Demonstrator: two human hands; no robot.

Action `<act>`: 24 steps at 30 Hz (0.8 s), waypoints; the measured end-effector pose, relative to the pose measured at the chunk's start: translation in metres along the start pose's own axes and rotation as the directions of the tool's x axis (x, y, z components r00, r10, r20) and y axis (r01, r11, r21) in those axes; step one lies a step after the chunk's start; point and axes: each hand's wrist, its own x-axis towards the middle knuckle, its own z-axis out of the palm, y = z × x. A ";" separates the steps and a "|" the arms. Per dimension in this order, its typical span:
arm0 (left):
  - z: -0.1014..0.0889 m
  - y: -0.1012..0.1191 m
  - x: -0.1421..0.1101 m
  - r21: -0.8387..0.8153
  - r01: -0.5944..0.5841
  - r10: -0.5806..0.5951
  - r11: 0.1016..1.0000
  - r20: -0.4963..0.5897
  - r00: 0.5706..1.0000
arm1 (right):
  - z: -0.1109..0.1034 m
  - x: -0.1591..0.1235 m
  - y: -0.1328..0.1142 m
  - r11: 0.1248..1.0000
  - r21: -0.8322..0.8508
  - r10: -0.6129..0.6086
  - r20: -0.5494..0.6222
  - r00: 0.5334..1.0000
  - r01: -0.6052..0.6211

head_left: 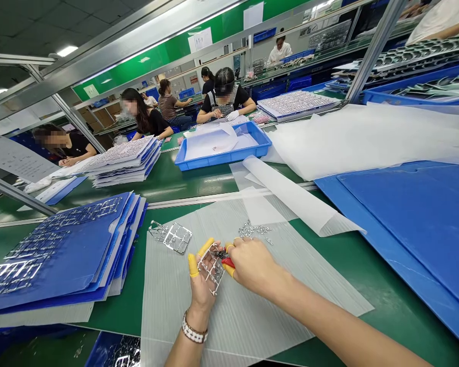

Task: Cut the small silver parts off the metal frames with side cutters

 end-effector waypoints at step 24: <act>0.005 0.007 0.008 -0.164 0.024 -0.027 0.986 -0.017 1.000 | 0.014 -0.015 0.005 0.999 -0.001 0.050 0.063 0.997 -0.050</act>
